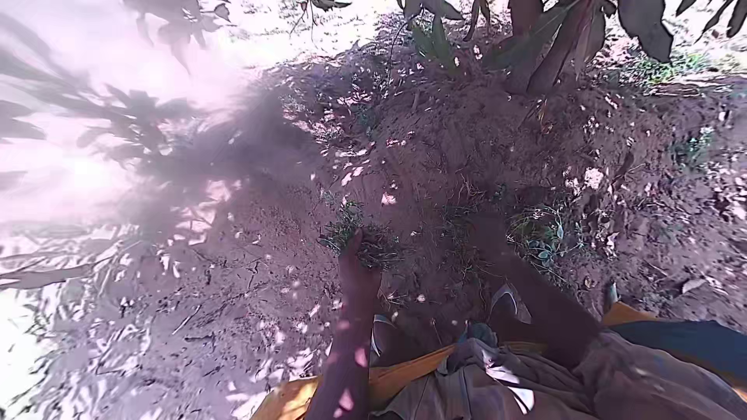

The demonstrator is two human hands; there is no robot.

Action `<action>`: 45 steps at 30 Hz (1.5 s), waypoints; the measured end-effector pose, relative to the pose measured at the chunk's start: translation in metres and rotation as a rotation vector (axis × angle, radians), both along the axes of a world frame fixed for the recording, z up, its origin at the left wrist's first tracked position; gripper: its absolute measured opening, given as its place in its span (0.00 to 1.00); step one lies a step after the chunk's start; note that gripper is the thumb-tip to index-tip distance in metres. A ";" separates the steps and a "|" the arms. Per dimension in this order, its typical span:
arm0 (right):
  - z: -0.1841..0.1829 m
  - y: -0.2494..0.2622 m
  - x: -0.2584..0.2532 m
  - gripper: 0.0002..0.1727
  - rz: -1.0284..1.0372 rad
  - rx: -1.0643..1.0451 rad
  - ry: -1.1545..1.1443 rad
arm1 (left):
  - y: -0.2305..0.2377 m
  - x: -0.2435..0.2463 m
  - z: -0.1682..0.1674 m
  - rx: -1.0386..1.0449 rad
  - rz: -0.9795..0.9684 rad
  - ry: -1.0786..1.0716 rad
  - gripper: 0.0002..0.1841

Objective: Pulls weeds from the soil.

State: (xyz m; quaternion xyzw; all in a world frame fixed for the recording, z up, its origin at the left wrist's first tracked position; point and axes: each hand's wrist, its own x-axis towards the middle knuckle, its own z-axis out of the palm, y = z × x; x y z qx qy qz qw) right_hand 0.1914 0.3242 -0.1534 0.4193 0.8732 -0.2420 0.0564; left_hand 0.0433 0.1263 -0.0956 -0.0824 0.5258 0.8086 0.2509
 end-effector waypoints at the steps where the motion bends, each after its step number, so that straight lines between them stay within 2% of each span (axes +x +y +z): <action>1: 0.000 0.008 0.004 0.20 -0.070 0.003 0.011 | 0.000 -0.001 0.001 0.014 0.030 0.001 0.12; 7: 0.018 0.042 0.027 0.20 -0.444 0.051 0.123 | -0.002 -0.004 0.002 0.096 0.048 0.001 0.13; 8: 0.020 0.046 0.029 0.22 -0.486 0.069 0.186 | -0.002 -0.004 0.003 0.099 0.049 0.002 0.12; 11: 0.025 0.050 0.027 0.38 -0.498 0.138 0.380 | -0.001 -0.001 0.002 0.116 0.003 -0.007 0.13; 13: 0.034 0.043 0.020 0.41 -0.397 0.178 0.509 | 0.000 0.001 0.002 0.111 -0.064 -0.029 0.14; 15: 0.050 0.024 0.009 0.33 -0.249 0.132 0.612 | 0.001 0.005 0.005 0.095 -0.102 -0.045 0.13; 18: 0.065 -0.006 -0.006 0.21 0.038 -0.255 0.731 | 0.001 0.009 0.006 0.058 -0.138 -0.057 0.11; 20: 0.070 -0.027 -0.014 0.20 0.198 -0.506 0.698 | 0.001 0.010 0.006 0.035 -0.176 -0.077 0.10; 22: 0.071 -0.045 -0.020 0.20 0.323 -0.589 0.619 | 0.002 0.014 0.008 -0.015 -0.210 -0.082 0.09; 25: 0.063 -0.058 -0.025 0.25 0.418 -0.527 0.514 | 0.002 0.017 0.006 -0.047 -0.271 -0.070 0.09; 28: 0.059 -0.059 -0.027 0.24 0.334 -0.522 0.434 | -0.001 0.013 -0.003 -0.025 -0.386 -0.022 0.15; 33: 0.054 -0.049 -0.028 0.17 0.028 -0.634 0.574 | -0.001 0.008 -0.014 -0.004 -0.394 0.016 0.14; 37: 0.057 -0.049 -0.027 0.14 -0.062 -0.708 0.718 | 0.000 0.008 -0.011 -0.045 -0.343 -0.002 0.12; 39: 0.056 -0.050 -0.027 0.15 0.003 -0.652 0.681 | 0.000 0.009 -0.010 -0.062 -0.361 0.002 0.11; 42: 0.056 -0.060 -0.024 0.18 0.218 -0.400 0.564 | 0.000 0.014 -0.008 -0.045 -0.380 -0.005 0.10; 45: 0.061 -0.076 -0.021 0.19 0.406 -0.243 0.496 | -0.001 0.018 -0.005 -0.114 -0.414 0.039 0.05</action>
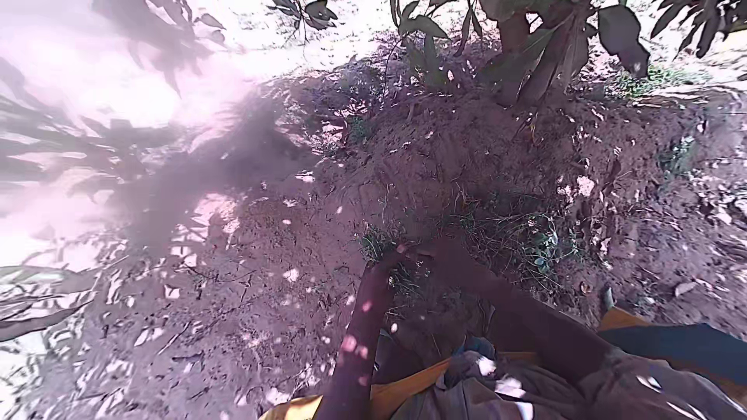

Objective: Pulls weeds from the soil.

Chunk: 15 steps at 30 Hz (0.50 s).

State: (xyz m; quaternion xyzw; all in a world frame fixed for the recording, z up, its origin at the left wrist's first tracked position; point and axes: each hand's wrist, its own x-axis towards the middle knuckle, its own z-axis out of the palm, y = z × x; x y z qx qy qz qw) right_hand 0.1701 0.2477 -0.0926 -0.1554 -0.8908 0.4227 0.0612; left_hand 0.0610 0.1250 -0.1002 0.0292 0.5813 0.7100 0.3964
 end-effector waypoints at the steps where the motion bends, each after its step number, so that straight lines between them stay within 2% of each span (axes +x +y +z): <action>1: 0.001 -0.003 0.001 0.19 0.041 0.006 0.014 | -0.001 0.000 0.002 -0.024 -0.001 0.022 0.05; 3: 0.003 0.001 0.000 0.19 0.089 -0.071 0.033 | -0.003 -0.003 0.005 -0.046 0.013 0.046 0.03; 5: 0.006 0.010 0.000 0.18 0.029 -0.261 0.090 | -0.007 -0.007 0.009 -0.016 0.011 0.041 0.11; 7: 0.004 0.021 -0.001 0.16 -0.094 -0.463 0.163 | -0.012 -0.009 0.013 0.038 0.007 0.041 0.15; 10: 0.004 0.034 -0.001 0.20 -0.154 -0.715 0.037 | -0.017 -0.010 0.011 0.151 -0.053 0.058 0.19; 12: 0.001 0.031 0.000 0.23 -0.114 -0.800 -0.075 | -0.017 -0.006 0.012 0.171 -0.085 0.062 0.20; 15: 0.003 0.015 0.000 0.27 0.000 -0.766 -0.177 | -0.012 0.006 0.020 0.098 -0.066 0.044 0.22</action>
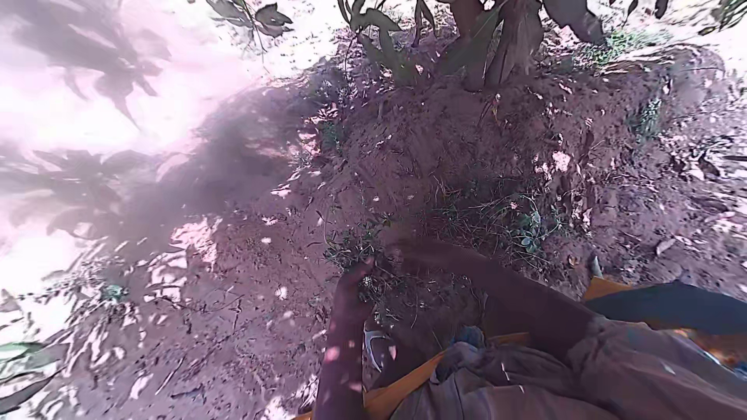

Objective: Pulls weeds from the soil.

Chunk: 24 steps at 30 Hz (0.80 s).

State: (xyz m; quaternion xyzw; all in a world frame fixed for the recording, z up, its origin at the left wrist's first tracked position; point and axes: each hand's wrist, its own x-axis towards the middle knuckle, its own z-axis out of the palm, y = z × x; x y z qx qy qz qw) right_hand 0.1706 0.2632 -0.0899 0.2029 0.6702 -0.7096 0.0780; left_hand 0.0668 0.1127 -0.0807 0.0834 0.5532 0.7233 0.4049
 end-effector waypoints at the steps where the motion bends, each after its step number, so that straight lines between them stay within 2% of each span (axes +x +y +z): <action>1: 0.000 -0.003 0.001 0.27 0.021 0.018 0.008 | 0.000 0.002 0.000 -0.017 -0.015 -0.007 0.22; 4: 0.000 -0.002 0.000 0.25 -0.073 0.013 0.006 | 0.001 0.004 -0.002 -0.022 -0.045 -0.021 0.22; 9: -0.020 0.034 -0.001 0.18 -0.633 0.022 0.077 | 0.006 -0.003 -0.008 0.023 0.031 -0.053 0.21; 12: -0.021 0.055 0.007 0.15 -0.751 0.148 0.151 | 0.013 -0.008 -0.013 0.040 0.111 -0.113 0.20; 14: -0.013 0.055 0.014 0.13 -0.715 0.254 0.205 | 0.017 -0.007 -0.013 -0.043 0.162 -0.150 0.12; 16: -0.004 0.048 0.014 0.12 -0.606 0.346 0.230 | 0.019 -0.010 -0.017 -0.118 0.173 -0.164 0.09; 19: 0.006 0.030 0.007 0.10 -0.345 0.326 0.233 | 0.018 -0.012 -0.015 -0.210 0.163 -0.178 0.06; 22: 0.007 0.013 0.004 0.12 -0.104 0.342 0.215 | 0.014 -0.011 -0.012 -0.178 0.124 -0.203 0.06; 24: 0.011 0.005 0.002 0.14 0.033 0.471 0.172 | 0.012 -0.012 -0.011 -0.151 0.094 -0.220 0.06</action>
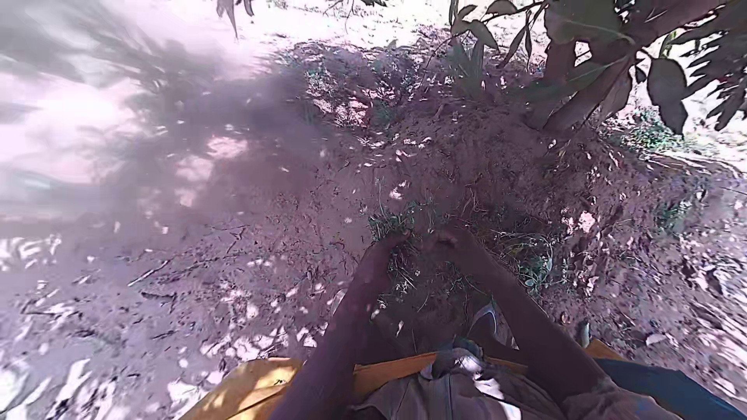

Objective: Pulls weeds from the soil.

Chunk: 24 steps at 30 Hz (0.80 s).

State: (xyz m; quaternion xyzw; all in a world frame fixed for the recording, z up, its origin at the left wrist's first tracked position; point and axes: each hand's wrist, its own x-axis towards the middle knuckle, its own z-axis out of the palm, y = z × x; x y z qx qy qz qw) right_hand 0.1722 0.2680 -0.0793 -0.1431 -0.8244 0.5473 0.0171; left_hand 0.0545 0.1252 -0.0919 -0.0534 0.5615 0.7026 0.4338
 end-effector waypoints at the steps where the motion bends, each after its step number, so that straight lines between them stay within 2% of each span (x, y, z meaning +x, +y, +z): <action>1: 0.003 -0.003 -0.001 0.15 0.034 0.089 -0.043 | -0.001 -0.001 -0.001 0.006 -0.008 -0.005 0.06; 4: 0.007 -0.008 -0.004 0.17 0.093 0.327 -0.127 | -0.003 -0.002 -0.003 0.015 -0.007 -0.004 0.05; 7: 0.007 -0.017 -0.005 0.18 0.113 0.524 -0.118 | -0.005 -0.004 -0.003 0.018 0.007 0.000 0.06; 9: 0.009 -0.023 -0.005 0.19 0.143 0.588 -0.149 | -0.005 -0.005 -0.004 0.023 0.011 0.005 0.06; 11: 0.014 -0.028 -0.008 0.20 0.211 0.601 -0.248 | -0.006 -0.006 -0.005 0.028 -0.001 0.008 0.07; 14: 0.015 -0.031 -0.008 0.19 0.282 0.597 -0.279 | -0.007 -0.006 -0.004 0.018 -0.052 0.010 0.08; 18: -0.002 -0.026 -0.003 0.18 0.234 0.573 -0.083 | -0.007 -0.005 -0.005 0.029 -0.085 -0.008 0.08; 21: 0.011 -0.013 -0.005 0.17 0.295 0.439 -0.262 | -0.006 -0.005 -0.001 0.068 -0.079 -0.028 0.10; 24: 0.015 0.013 -0.004 0.18 0.222 0.370 -0.400 | -0.004 -0.005 -0.003 0.059 -0.018 -0.019 0.09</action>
